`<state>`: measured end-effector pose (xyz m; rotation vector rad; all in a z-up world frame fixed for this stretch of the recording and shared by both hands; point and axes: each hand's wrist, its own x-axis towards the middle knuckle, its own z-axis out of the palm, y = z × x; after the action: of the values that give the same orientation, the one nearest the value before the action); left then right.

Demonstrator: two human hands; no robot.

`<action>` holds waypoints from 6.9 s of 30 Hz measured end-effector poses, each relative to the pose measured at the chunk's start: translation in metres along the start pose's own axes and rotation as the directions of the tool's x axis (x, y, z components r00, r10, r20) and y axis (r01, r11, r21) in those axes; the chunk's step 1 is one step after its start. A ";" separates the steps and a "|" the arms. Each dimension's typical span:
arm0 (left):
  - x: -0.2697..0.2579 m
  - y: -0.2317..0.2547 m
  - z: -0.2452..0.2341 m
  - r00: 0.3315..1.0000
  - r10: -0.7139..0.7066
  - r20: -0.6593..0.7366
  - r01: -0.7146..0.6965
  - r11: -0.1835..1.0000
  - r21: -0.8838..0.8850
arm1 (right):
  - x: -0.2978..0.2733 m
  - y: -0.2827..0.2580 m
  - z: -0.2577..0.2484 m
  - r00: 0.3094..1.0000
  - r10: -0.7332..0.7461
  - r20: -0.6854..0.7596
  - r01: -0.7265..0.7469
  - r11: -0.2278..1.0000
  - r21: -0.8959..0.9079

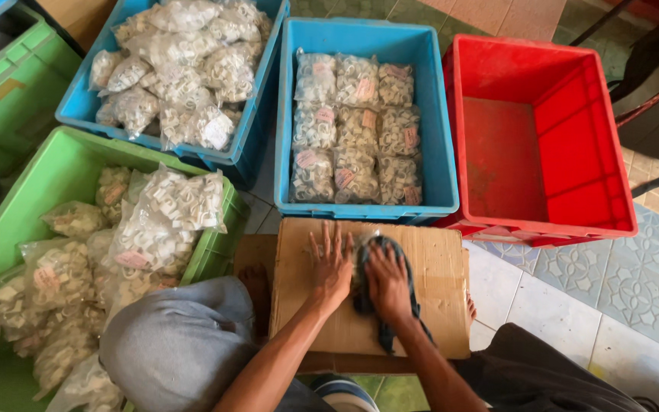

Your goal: The person wipes plastic bags containing small white hardware parts with a dark cloth and places them into plastic bins.

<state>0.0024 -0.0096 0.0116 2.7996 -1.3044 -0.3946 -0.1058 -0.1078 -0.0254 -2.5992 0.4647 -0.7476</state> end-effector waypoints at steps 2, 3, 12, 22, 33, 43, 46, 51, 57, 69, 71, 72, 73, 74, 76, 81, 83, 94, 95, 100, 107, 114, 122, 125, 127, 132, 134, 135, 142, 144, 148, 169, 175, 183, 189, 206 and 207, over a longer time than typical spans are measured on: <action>0.002 -0.006 0.011 0.999 0.004 -0.034 -0.005 0.999 -0.036 | 0.004 0.023 0.019 0.986 0.167 0.027 -0.167 0.986 -0.011; 0.006 -0.010 0.014 0.997 0.013 -0.079 -0.018 0.998 -0.066 | 0.011 0.035 0.029 0.944 0.327 0.038 -0.326 0.945 -0.027; 0.001 -0.014 0.019 0.997 0.028 -0.077 -0.038 0.991 -0.129 | -0.025 -0.038 -0.017 0.995 -0.075 0.072 0.067 0.992 0.107; 0.009 -0.015 0.028 0.996 0.033 -0.088 -0.047 0.985 -0.164 | 0.007 -0.021 0.015 0.983 0.182 0.004 -0.182 0.983 0.019; -0.015 -0.009 -0.015 1.000 0.020 -0.001 -0.020 0.977 -0.214 | 0.020 0.060 0.039 0.982 0.184 0.032 -0.186 0.970 0.157; -0.015 -0.006 -0.003 0.998 0.047 -0.033 -0.046 0.999 0.028 | -0.023 0.090 -0.031 0.987 -0.048 0.157 0.040 0.998 0.054; -0.004 -0.013 0.001 0.992 0.070 -0.101 -0.074 0.996 -0.044 | -0.025 0.126 -0.014 0.965 0.205 0.162 -0.211 0.977 0.017; 0.014 -0.025 0.017 0.997 0.080 0.003 -0.076 0.960 -0.270 | -0.004 0.075 -0.039 0.796 0.538 0.275 -0.605 0.700 0.380; 0.010 -0.042 -0.037 0.860 0.226 0.458 0.182 0.702 -0.688 | 0.040 0.035 -0.094 0.699 0.699 0.148 -0.658 0.548 0.517; 0.012 -0.081 -0.070 0.945 -0.094 0.313 0.276 0.741 -0.612 | 0.009 0.050 -0.014 0.750 0.553 0.363 -0.645 0.733 0.217; 0.015 -0.077 -0.057 0.943 -0.085 0.321 0.256 0.802 -0.540 | 0.007 0.062 -0.012 0.735 0.571 0.365 -0.664 0.716 0.216; 0.016 -0.076 -0.051 0.941 -0.075 0.329 0.231 0.854 -0.465 | 0.006 0.068 -0.011 0.720 0.590 0.366 -0.682 0.699 0.216; 0.019 -0.073 -0.039 0.941 -0.076 0.330 0.233 0.853 -0.467 | 0.009 0.067 -0.016 0.720 0.589 0.367 -0.681 0.700 0.214; 0.022 -0.071 -0.027 0.942 -0.034 0.333 0.202 0.851 -0.485 | 0.013 0.066 -0.022 0.726 0.613 0.313 -0.687 0.667 0.288; 0.019 -0.067 -0.021 0.940 0.008 0.340 0.176 0.844 -0.507 | 0.020 0.059 -0.034 0.724 0.637 0.263 -0.687 0.633 0.357; 0.028 -0.058 -0.011 0.996 0.056 -0.069 -0.074 0.957 -0.281 | 0.043 0.042 -0.050 0.797 0.593 0.119 -0.585 0.706 0.399; 0.009 -0.044 -0.040 0.984 0.138 -0.111 -0.165 0.943 -0.288 | 0.043 0.035 -0.047 0.808 0.579 0.106 -0.567 0.717 0.406; 0.018 -0.066 0.035 0.992 0.125 -0.009 -0.125 0.989 -0.074 | -0.015 -0.035 -0.026 0.836 -0.523 0.168 0.431 0.814 0.390; 0.020 -0.066 0.036 0.990 0.105 0.095 -0.101 0.994 -0.048 | -0.021 -0.027 -0.016 0.828 -0.535 0.171 0.434 0.802 0.411; 0.002 -0.049 -0.010 0.949 0.040 0.313 -0.029 0.999 -0.042 | -0.012 0.024 0.000 0.917 -0.328 0.228 0.341 0.940 -0.020; 0.025 -0.063 0.064 0.987 0.071 0.141 -0.057 0.993 -0.100 | -0.026 0.006 0.002 0.969 -0.224 0.101 0.206 0.965 0.163; 0.020 -0.058 0.042 0.974 0.100 0.201 -0.070 0.986 -0.152 | 0.008 0.019 0.007 0.962 -0.221 0.162 0.201 0.971 0.129; 0.013 -0.047 0.020 0.985 0.017 0.173 0.023 0.974 -0.226 | 0.038 0.046 0.031 0.969 0.222 0.109 -0.237 0.959 0.155; -0.002 -0.040 -0.002 0.989 -0.016 0.147 0.043 0.981 -0.188 | 0.013 0.011 0.024 0.964 0.256 0.075 -0.264 0.958 0.114; -0.007 -0.036 -0.014 0.991 -0.042 0.124 0.060 0.988 -0.146 | -0.011 -0.019 0.006 0.991 0.111 0.073 -0.124 0.973 0.197; -0.003 -0.038 -0.003 0.993 -0.023 0.115 0.043 0.984 -0.170 | -0.038 -0.028 -0.009 0.977 -0.167 0.133 0.159 0.985 0.068; -0.004 -0.034 -0.008 0.992 -0.032 0.120 0.053 0.983 -0.178 | -0.013 -0.012 0.004 0.988 -0.105 0.111 0.097 0.993 0.070; -0.005 -0.032 -0.012 0.992 -0.044 0.122 0.066 0.980 -0.186 | 0.001 -0.005 0.012 0.995 -0.046 0.090 0.039 0.997 0.073; 0.010 -0.044 0.035 0.984 -0.002 0.177 0.038 0.978 -0.203 | 0.025 0.020 0.058 0.960 0.278 0.043 -0.280 0.958 0.060; 0.028 -0.047 0.067 0.990 -0.019 0.140 0.038 0.990 -0.137 | 0.007 -0.025 0.020 0.986 0.150 0.073 -0.157 0.983 0.101; 0.025 -0.044 0.081 0.993 0.008 -0.117 -0.025 0.989 -0.143 | -0.071 -0.036 0.008 0.968 -0.067 0.243 0.020 0.981 0.194; 0.013 -0.030 0.028 0.996 -0.028 0.083 0.034 0.997 -0.073 | -0.045 -0.038 0.026 0.997 0.051 0.051 -0.052 0.998 0.027; -0.004 -0.034 0.007 0.999 -0.033 -0.012 0.031 0.989 -0.143 | 0.027 0.024 0.056 0.985 0.173 0.020 -0.173 0.985 0.016; 0.027 -0.063 -0.003 0.984 0.074 -0.161 -0.080 0.996 -0.034 | 0.012 0.043 0.042 0.970 0.241 -0.034 -0.238 0.969 0.065; 0.039 -0.053 0.001 0.937 0.105 0.334 -0.030 0.974 -0.223 | -0.027 -0.044 -0.013 0.921 0.388 -0.040 -0.372 0.904 0.210; -0.004 -0.037 -0.032 0.996 0.089 -0.031 -0.092 0.990 -0.106 | -0.012 -0.028 0.020 0.967 0.255 -0.021 -0.251 0.960 0.127; -0.003 -0.037 -0.031 0.995 0.085 0.046 -0.081 0.994 -0.073 | -0.033 -0.040 0.015 0.978 0.204 -0.036 -0.198 0.972 0.126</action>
<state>0.0359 0.0144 0.0376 2.6837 -1.3821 -0.4993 -0.1157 -0.0554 -0.0337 -2.3816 0.6647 -0.7474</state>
